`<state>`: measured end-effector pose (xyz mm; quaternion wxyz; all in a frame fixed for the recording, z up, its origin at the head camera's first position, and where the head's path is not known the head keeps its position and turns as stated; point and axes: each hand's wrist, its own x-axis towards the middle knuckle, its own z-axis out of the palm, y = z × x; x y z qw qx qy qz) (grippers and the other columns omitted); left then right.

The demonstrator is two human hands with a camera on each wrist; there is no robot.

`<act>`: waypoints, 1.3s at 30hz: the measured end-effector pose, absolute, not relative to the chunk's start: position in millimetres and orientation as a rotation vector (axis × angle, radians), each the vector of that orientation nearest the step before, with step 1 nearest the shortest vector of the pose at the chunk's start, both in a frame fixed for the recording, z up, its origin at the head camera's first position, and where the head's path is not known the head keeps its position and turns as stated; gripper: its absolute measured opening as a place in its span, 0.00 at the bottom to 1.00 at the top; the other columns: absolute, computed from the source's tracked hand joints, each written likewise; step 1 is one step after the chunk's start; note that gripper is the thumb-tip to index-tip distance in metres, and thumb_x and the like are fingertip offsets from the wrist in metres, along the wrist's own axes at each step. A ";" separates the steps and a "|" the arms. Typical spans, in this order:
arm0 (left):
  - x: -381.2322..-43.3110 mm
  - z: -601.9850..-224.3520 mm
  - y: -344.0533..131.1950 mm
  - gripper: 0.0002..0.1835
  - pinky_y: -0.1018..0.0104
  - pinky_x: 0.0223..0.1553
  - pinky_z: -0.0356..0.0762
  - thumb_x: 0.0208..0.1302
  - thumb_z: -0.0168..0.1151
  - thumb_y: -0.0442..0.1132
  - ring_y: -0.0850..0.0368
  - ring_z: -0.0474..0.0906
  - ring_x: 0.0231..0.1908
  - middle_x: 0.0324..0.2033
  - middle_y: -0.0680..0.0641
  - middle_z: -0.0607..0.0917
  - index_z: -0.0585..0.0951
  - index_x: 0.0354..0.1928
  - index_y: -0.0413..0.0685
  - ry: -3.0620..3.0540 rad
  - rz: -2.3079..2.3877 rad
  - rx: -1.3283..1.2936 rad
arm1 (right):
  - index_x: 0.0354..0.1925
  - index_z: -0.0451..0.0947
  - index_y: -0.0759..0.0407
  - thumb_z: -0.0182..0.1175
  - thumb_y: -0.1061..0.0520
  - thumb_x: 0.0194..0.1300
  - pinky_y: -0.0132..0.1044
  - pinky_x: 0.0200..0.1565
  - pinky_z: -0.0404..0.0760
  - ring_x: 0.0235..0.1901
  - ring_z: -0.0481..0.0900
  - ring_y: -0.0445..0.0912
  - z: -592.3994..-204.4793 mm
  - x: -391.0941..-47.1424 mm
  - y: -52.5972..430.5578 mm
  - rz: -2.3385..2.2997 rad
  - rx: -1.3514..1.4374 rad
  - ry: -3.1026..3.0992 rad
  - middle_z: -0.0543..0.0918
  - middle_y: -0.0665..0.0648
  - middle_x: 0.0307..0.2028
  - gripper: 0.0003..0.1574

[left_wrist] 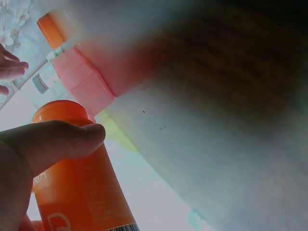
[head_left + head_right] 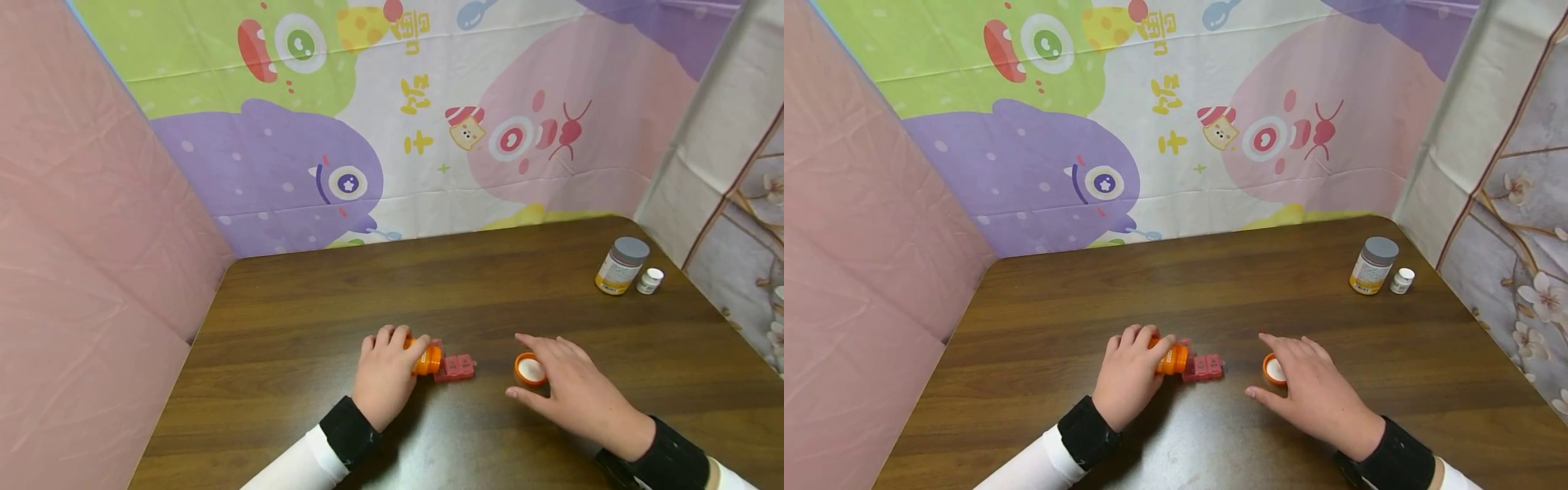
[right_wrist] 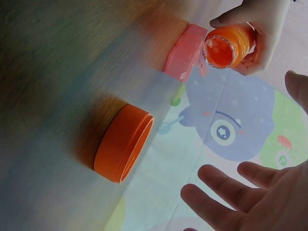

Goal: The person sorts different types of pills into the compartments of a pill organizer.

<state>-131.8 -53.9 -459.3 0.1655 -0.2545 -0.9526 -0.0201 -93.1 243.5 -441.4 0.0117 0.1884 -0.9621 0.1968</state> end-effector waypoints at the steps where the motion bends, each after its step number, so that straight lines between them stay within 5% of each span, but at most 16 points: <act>1: -131.8 -459.5 -53.5 0.29 0.50 0.43 0.70 0.48 0.75 0.44 0.47 0.67 0.48 0.45 0.48 0.78 0.78 0.55 0.65 -2.704 -0.051 -0.730 | 0.66 0.64 0.61 0.64 0.31 0.56 0.61 0.63 0.56 0.59 0.67 0.53 -441.6 -92.9 243.7 0.614 0.590 -2.999 0.74 0.61 0.59 0.52; 30: -131.5 -460.4 -50.3 0.27 0.49 0.45 0.69 0.48 0.68 0.34 0.46 0.68 0.50 0.45 0.49 0.79 0.79 0.52 0.66 -2.589 -0.032 -0.781 | 0.67 0.63 0.60 0.64 0.31 0.56 0.60 0.63 0.55 0.59 0.67 0.52 -442.6 -89.5 246.7 0.605 0.616 -2.974 0.75 0.60 0.59 0.52; 39: -129.5 -456.7 -49.2 0.25 0.49 0.50 0.67 0.54 0.67 0.34 0.47 0.65 0.52 0.48 0.49 0.77 0.79 0.53 0.67 -2.610 0.005 -0.779 | 0.67 0.63 0.61 0.64 0.30 0.56 0.60 0.63 0.55 0.59 0.67 0.52 -442.4 -89.8 246.9 0.601 0.618 -2.975 0.75 0.60 0.59 0.53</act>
